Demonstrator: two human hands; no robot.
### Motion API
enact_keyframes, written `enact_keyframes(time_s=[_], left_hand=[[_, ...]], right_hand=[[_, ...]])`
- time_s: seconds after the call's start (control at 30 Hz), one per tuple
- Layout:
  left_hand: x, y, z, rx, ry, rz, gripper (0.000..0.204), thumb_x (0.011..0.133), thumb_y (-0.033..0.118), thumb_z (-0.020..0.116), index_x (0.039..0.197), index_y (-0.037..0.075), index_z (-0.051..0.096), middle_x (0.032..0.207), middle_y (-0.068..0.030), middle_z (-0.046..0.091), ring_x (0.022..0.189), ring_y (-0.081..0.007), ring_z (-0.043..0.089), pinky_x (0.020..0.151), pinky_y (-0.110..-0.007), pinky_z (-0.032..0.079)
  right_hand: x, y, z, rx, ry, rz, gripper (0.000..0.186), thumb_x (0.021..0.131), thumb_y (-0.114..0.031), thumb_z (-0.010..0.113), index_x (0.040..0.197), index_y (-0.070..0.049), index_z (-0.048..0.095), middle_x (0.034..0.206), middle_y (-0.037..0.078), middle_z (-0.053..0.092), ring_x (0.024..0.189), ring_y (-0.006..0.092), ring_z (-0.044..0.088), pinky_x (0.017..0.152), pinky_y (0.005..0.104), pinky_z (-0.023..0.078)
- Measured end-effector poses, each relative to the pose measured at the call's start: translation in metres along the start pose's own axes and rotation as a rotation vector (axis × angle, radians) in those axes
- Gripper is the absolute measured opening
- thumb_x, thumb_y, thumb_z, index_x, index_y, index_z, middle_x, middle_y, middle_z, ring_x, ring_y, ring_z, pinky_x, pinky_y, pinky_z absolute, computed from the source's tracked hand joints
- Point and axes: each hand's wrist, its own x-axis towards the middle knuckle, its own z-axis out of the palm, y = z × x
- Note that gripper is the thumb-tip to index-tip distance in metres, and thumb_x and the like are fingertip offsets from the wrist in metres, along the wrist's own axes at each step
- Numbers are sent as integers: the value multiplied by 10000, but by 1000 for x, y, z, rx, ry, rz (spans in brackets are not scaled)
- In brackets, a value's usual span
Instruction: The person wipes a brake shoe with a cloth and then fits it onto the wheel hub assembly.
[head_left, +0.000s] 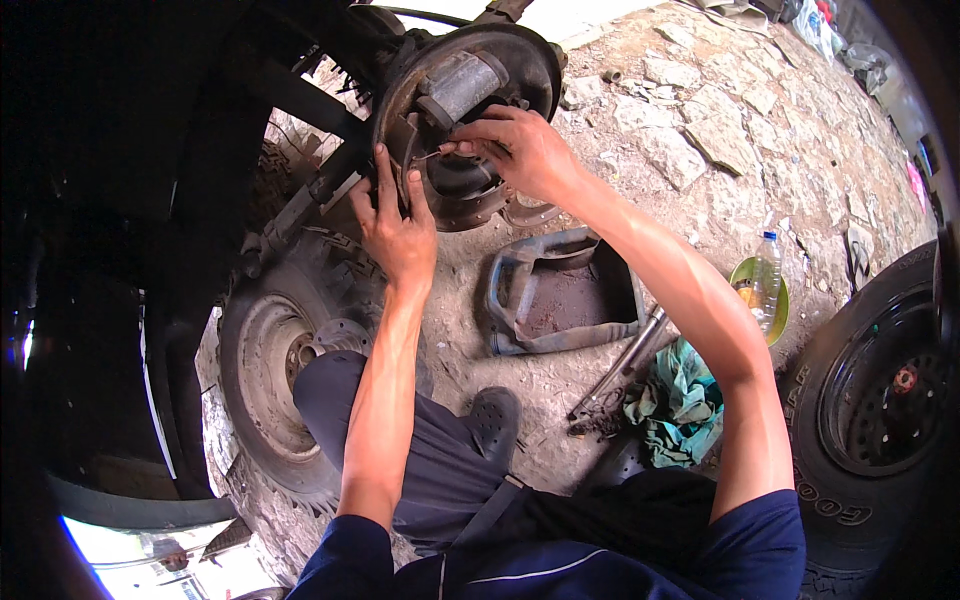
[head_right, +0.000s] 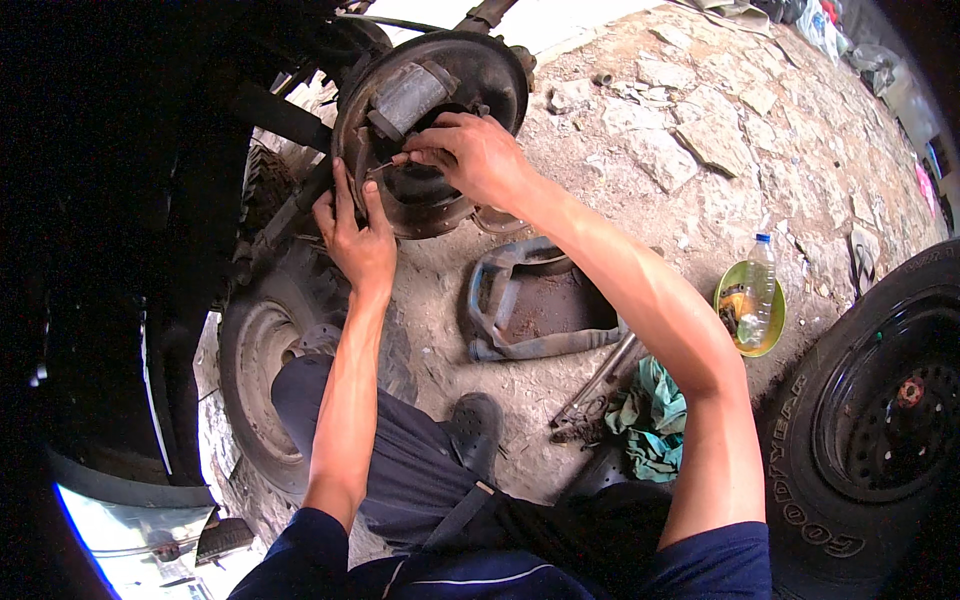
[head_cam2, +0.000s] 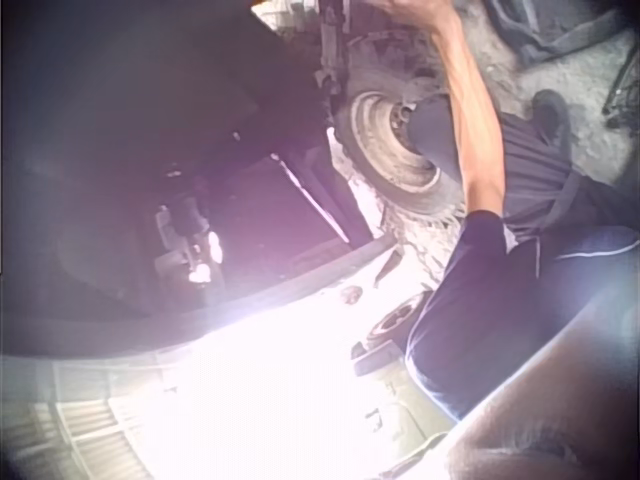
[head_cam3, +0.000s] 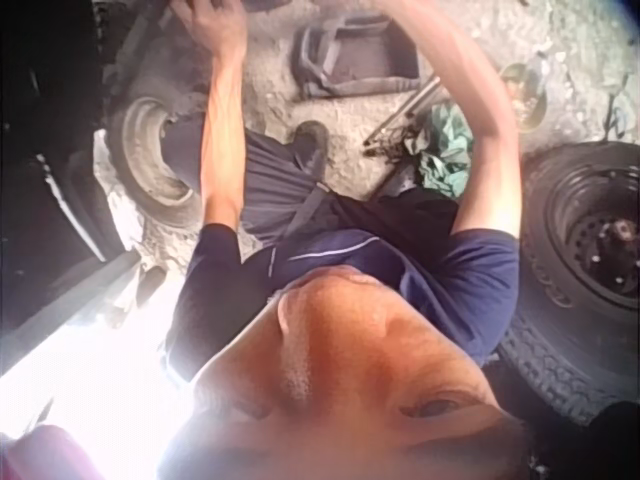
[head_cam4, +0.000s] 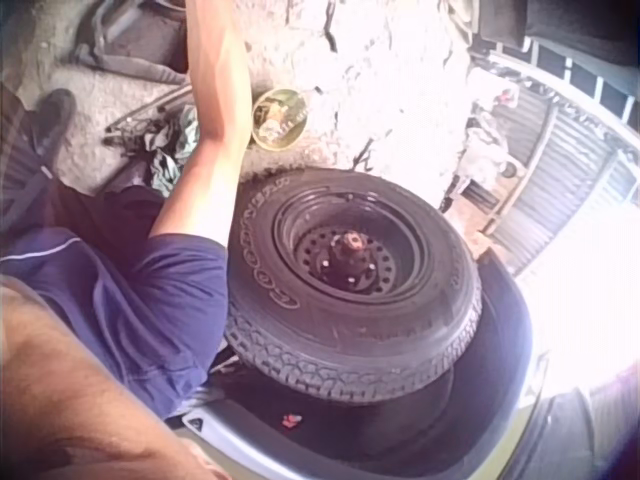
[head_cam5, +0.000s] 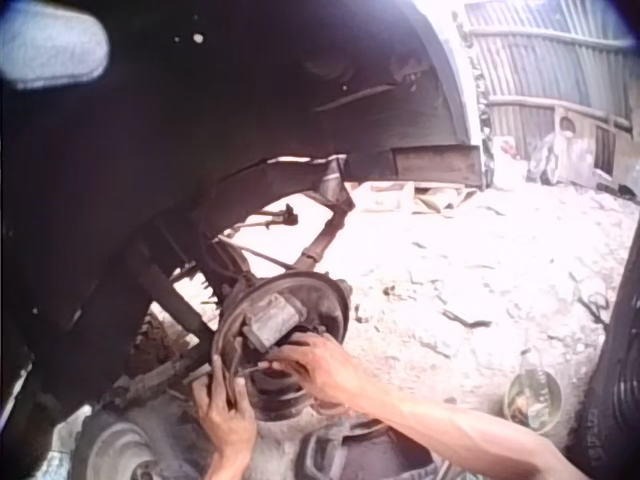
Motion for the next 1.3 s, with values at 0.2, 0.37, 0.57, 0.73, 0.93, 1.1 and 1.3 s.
enact_keyframes(time_s=[0.2,0.37,0.57,0.73,0.93,1.1,1.3], left_hand=[[-1,-3,0,34,14,36,453,924,268,624,1343,114,549,956,-199,526,869,-313,560,688,-403,499],[0,-2,-2,38,-3,13,450,928,279,619,1344,119,550,946,-199,520,850,-314,557,680,-406,495],[0,0,0,53,-5,9,450,932,299,612,1347,137,549,934,-193,512,850,-312,552,680,-409,491],[2,1,-5,78,-2,16,441,931,302,614,1339,143,559,934,-184,509,868,-307,546,691,-407,490],[1,-1,-3,103,3,49,433,941,296,607,1317,83,573,1044,-197,488,908,-300,532,732,-387,475],[0,-5,0,119,12,47,435,936,298,615,1316,90,576,1055,-195,469,931,-293,515,731,-376,472],[0,-7,1,111,15,59,438,929,284,628,1318,91,576,1051,-176,457,934,-282,512,737,-379,467]], right_hand=[[2,-3,-4,-192,9,85,239,829,-274,683,921,-54,678,898,113,667,884,309,630,777,413,487],[9,-4,-6,-302,62,-41,226,820,-254,699,865,-37,656,851,124,650,852,314,614,744,415,475],[1,-5,0,-337,136,-18,244,807,-256,707,836,-26,630,809,140,634,835,325,610,765,422,473],[10,-6,-19,-256,24,38,263,801,-272,726,864,-23,666,814,148,656,823,322,635,764,409,496],[20,3,-45,96,-134,374,261,815,-252,736,979,-49,715,856,121,696,783,266,660,713,376,515],[16,4,-57,457,-175,624,261,847,-241,729,1021,-47,718,794,29,675,729,96,606,671,266,500],[5,12,-63,584,-235,514,331,874,-203,703,1131,2,660,856,56,684,768,109,624,708,253,518]])
